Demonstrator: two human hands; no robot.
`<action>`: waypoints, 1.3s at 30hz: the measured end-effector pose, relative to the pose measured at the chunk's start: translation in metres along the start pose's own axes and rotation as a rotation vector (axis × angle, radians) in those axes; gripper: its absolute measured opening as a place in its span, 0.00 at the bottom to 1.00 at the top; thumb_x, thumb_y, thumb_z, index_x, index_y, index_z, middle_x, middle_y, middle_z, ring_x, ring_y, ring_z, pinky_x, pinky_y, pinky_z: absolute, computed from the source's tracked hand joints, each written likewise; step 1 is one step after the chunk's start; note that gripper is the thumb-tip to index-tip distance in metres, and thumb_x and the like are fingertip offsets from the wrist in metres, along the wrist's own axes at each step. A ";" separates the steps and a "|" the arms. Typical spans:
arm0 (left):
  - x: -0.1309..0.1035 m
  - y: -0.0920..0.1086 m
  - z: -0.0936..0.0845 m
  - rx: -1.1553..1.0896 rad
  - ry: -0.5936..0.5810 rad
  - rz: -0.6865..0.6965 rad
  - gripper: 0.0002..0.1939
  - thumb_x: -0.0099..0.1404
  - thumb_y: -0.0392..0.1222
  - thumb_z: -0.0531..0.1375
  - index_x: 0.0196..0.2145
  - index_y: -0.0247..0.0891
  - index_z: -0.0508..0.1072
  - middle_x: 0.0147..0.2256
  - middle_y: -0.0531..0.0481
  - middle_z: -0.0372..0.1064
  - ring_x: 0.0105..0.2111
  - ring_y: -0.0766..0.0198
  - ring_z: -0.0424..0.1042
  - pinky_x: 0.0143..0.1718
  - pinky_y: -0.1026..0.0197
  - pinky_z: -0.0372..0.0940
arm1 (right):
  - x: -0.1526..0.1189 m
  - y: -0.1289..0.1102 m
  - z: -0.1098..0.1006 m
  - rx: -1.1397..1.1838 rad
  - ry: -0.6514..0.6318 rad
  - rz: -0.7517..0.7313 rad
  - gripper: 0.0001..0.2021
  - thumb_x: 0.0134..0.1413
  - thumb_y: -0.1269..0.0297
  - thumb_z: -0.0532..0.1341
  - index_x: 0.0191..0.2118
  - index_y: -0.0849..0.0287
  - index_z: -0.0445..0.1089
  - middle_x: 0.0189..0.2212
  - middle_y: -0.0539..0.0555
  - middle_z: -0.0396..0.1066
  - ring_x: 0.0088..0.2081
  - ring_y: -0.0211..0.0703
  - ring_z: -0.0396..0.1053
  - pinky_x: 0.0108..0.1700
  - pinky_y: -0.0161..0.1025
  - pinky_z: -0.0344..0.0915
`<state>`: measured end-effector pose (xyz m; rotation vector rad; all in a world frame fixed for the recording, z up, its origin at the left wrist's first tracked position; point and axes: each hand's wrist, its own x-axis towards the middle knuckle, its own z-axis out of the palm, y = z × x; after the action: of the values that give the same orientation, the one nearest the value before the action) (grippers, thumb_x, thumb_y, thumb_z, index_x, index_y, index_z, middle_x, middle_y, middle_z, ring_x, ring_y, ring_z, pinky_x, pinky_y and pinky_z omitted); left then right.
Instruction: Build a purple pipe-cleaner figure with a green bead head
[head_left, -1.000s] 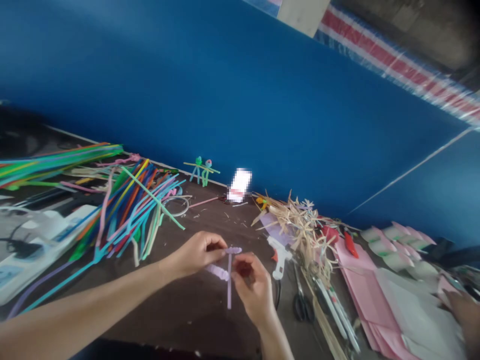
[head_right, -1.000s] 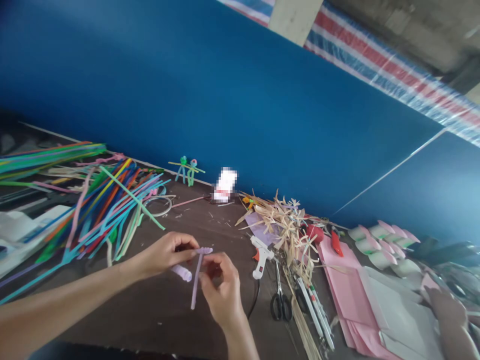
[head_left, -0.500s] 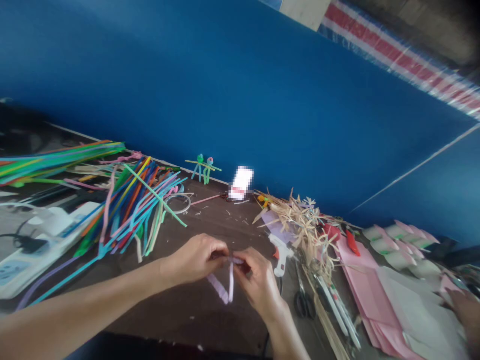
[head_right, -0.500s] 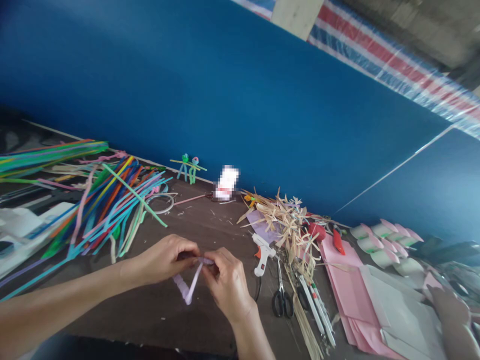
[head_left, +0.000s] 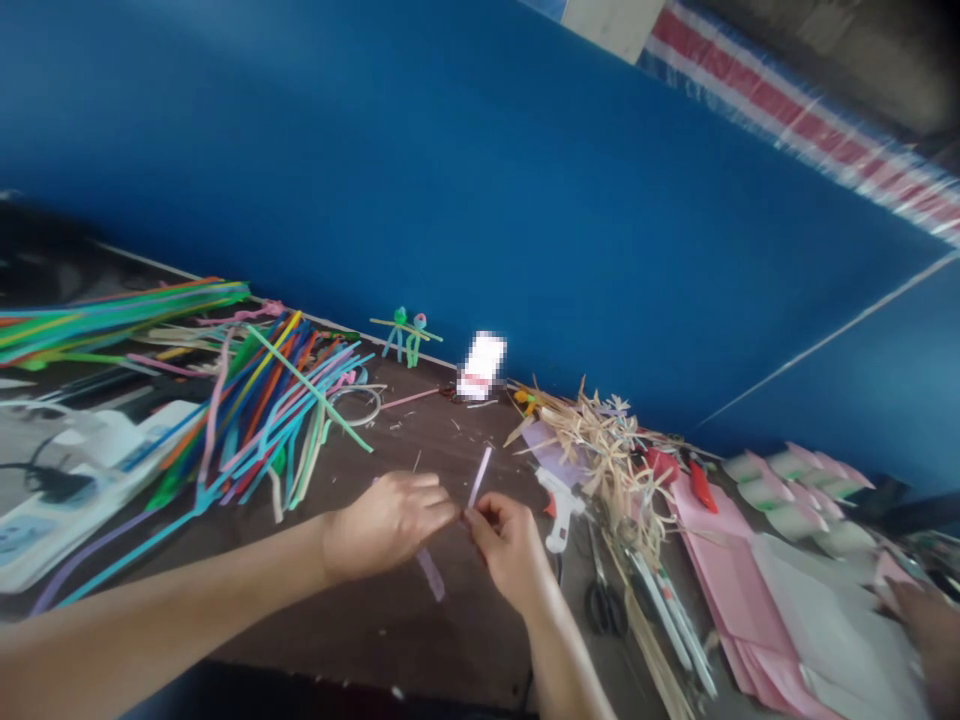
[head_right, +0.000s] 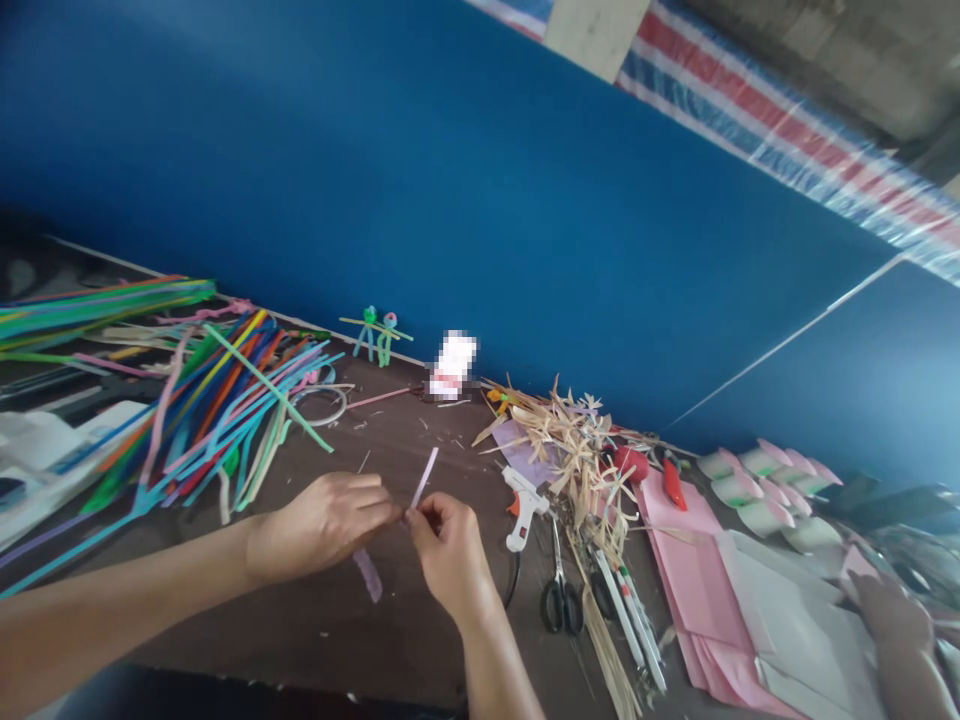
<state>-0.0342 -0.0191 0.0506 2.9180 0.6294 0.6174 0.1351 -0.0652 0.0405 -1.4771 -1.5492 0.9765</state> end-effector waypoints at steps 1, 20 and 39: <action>0.000 0.000 0.000 -0.021 0.020 -0.023 0.08 0.61 0.35 0.50 0.33 0.36 0.69 0.26 0.49 0.67 0.28 0.63 0.63 0.30 0.63 0.58 | 0.000 0.000 0.000 0.013 0.002 0.009 0.11 0.50 0.62 0.54 0.21 0.60 0.60 0.13 0.43 0.53 0.15 0.30 0.51 0.16 0.29 0.46; -0.011 -0.021 0.025 -1.972 0.089 -0.885 0.35 0.56 0.67 0.37 0.45 0.37 0.63 0.50 0.39 0.60 0.49 0.55 0.60 0.42 0.52 0.59 | -0.003 0.017 -0.006 -0.267 0.330 -0.364 0.07 0.55 0.67 0.51 0.28 0.59 0.62 0.24 0.51 0.63 0.27 0.37 0.62 0.30 0.34 0.58; 0.009 0.001 0.075 -1.510 0.572 -1.040 0.14 0.45 0.44 0.65 0.29 0.32 0.71 0.23 0.51 0.69 0.26 0.64 0.70 0.32 0.62 0.65 | 0.007 0.043 0.031 -0.043 0.278 -0.084 0.08 0.50 0.62 0.56 0.27 0.61 0.66 0.22 0.52 0.67 0.23 0.37 0.64 0.26 0.32 0.61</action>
<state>0.0038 -0.0172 -0.0142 0.8460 0.9500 1.0356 0.1242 -0.0578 -0.0115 -1.4950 -1.4238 0.6611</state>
